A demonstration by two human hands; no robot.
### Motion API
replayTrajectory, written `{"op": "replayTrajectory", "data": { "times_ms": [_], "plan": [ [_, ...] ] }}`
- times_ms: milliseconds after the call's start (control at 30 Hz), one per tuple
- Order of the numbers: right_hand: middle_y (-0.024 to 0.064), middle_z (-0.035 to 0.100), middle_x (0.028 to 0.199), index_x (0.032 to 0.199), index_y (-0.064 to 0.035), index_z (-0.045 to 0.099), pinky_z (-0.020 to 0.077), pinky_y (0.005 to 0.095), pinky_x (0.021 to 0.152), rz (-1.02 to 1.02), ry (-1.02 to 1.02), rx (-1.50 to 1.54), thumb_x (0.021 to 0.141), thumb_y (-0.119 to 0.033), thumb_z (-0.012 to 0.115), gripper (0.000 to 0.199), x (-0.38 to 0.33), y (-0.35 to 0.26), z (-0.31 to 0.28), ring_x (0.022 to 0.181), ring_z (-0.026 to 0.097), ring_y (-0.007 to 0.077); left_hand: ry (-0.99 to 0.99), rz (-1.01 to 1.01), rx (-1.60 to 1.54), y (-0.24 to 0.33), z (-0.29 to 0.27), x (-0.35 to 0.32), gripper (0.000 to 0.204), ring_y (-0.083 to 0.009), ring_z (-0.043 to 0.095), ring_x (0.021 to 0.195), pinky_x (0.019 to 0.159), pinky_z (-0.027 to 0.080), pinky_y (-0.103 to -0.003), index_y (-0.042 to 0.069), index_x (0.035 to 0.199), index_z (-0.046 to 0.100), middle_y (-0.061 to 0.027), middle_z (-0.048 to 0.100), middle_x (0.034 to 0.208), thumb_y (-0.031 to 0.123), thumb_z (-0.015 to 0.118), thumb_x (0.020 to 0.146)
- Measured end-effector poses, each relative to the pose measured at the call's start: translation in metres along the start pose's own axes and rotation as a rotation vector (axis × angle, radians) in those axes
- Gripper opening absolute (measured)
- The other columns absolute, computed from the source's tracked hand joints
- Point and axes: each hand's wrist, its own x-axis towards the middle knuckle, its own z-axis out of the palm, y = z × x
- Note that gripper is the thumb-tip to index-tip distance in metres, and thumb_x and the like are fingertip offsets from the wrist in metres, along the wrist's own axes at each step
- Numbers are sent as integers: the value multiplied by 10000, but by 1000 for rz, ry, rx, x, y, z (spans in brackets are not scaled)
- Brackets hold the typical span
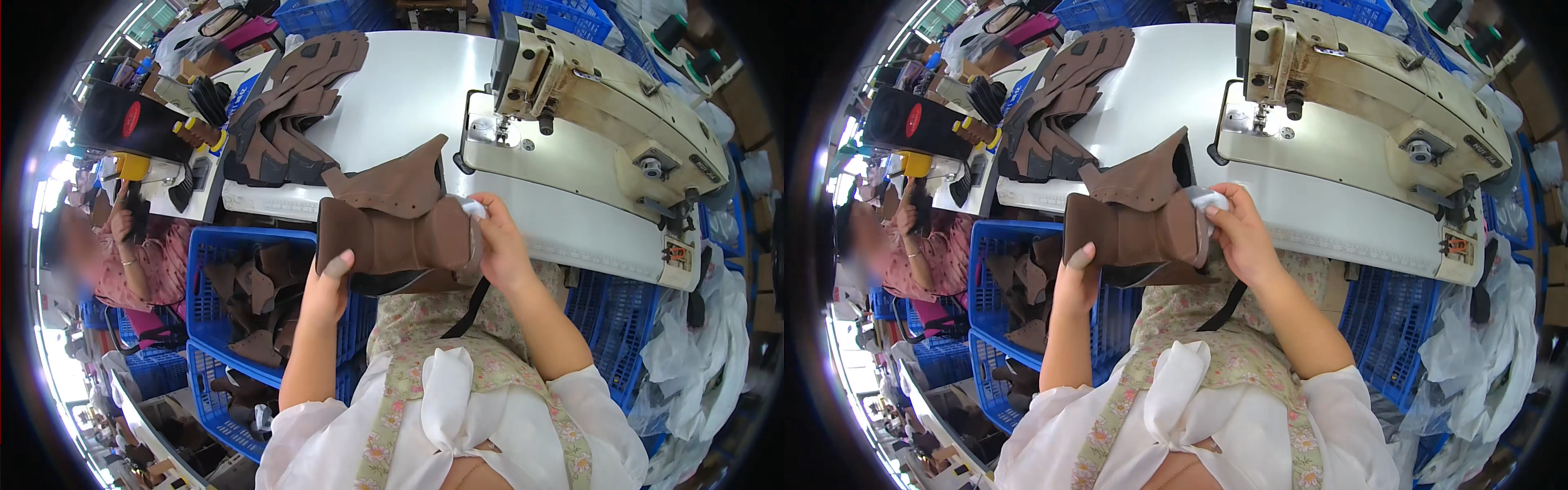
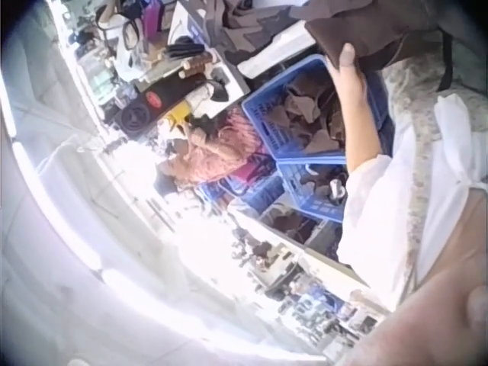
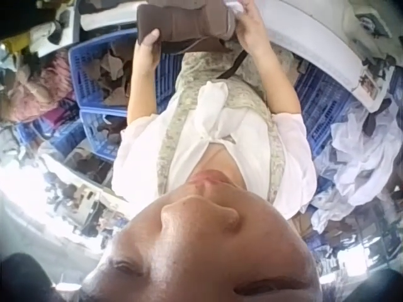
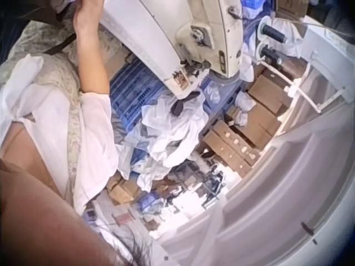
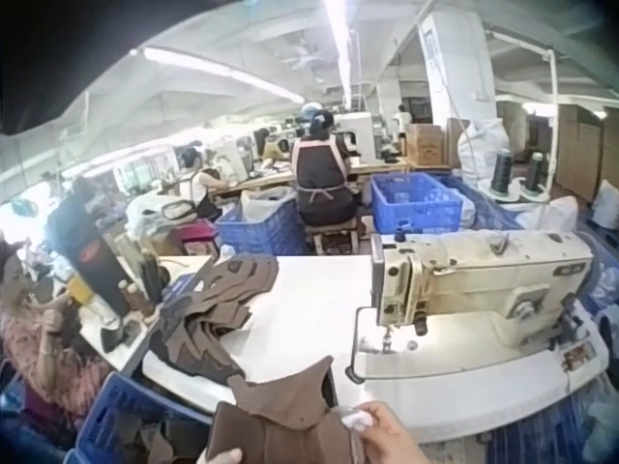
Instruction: Sewing leather shoe upper components using an industrial sewing machine.
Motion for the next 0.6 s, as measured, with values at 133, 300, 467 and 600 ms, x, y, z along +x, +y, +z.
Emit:
{"op": "replayTrajectory", "data": {
  "times_ms": [133, 300, 467, 600],
  "plan": [
    [158, 505, 1355, 1216, -22, 423, 433, 372, 992, 67, 66, 77, 928, -55, 510, 303, -4, 17, 8, 1131, 552, 218, 174, 54, -294, -21, -9, 10, 625, -282, 382, 1356, 1134, 279, -444, 11, 1436, 352, -130, 414, 1457, 322, 571, 941],
    [125, 563, 1287, 1136, -15, 562, 447, 352, 966, -57, -236, -996, 899, -53, 556, 241, -6, 27, 18, 1163, 544, 216, -10, 30, -481, -30, 3, 3, 595, -309, 394, 1350, 1140, 277, -465, 21, 1448, 328, -130, 420, 1456, 327, 510, 971],
    [87, 551, 1294, 1358, -31, 441, 407, 308, 1028, 322, -264, -90, 874, -177, 672, 556, 23, 47, 35, 1199, 514, 198, -159, -161, -286, -30, 19, -8, 1061, -273, 292, 1411, 1156, 254, -446, 58, 1500, 200, -117, 291, 1527, 540, 757, 736],
    [93, 559, 1276, 1329, -35, 465, 416, 318, 1011, 321, -342, -212, 856, -169, 680, 537, 13, 51, 27, 1183, 523, 209, -219, -102, -525, -35, -8, -7, 1072, -311, 311, 1398, 1151, 265, -458, 40, 1501, 173, -130, 299, 1518, 435, 788, 716]
  ]
}}
